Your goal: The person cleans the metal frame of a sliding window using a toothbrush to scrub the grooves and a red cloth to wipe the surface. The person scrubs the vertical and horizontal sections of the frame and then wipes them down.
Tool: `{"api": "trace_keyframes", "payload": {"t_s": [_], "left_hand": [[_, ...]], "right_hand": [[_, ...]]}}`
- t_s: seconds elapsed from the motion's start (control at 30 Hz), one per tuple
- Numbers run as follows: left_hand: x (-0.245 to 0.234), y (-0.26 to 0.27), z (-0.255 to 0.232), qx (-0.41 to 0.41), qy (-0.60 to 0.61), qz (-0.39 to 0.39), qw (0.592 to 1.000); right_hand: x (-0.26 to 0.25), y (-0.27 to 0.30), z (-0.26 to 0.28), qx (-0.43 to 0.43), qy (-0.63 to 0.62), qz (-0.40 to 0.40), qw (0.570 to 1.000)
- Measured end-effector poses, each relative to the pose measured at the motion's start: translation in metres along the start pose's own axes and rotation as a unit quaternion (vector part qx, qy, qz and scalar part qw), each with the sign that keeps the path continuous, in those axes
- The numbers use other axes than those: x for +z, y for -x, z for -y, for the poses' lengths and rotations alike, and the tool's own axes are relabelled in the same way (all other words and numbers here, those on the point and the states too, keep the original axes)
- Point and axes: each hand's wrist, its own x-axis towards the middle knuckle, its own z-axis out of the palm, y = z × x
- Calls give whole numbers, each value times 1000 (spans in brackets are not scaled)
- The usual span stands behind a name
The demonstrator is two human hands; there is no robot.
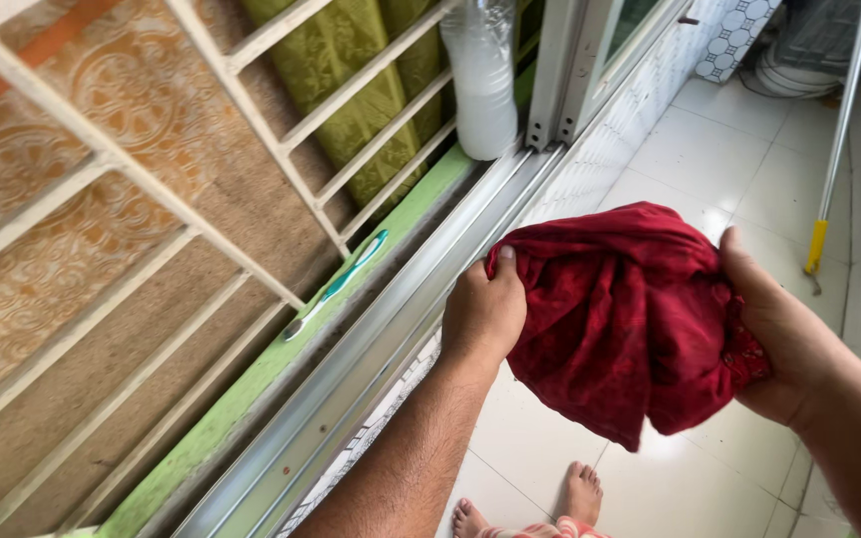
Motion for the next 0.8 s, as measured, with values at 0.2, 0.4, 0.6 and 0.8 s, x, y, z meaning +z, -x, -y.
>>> {"api": "trace_keyframes", "payload": {"t_s": [0.2, 0.4, 0.6, 0.8], "left_hand": [[33, 11, -28, -8, -175, 132, 976], [77, 13, -56, 321, -252, 100, 907], [94, -3, -64, 300, -139, 235, 914], [107, -32, -58, 192, 119, 185, 956]], "right_hand": [[-57, -24, 26, -39, 102, 43, 993], [-38, -4, 56, -54, 589, -25, 806], [-32, 4, 79, -156, 673, -25, 722], [-56, -12, 90, -213, 535, -82, 813]]}}
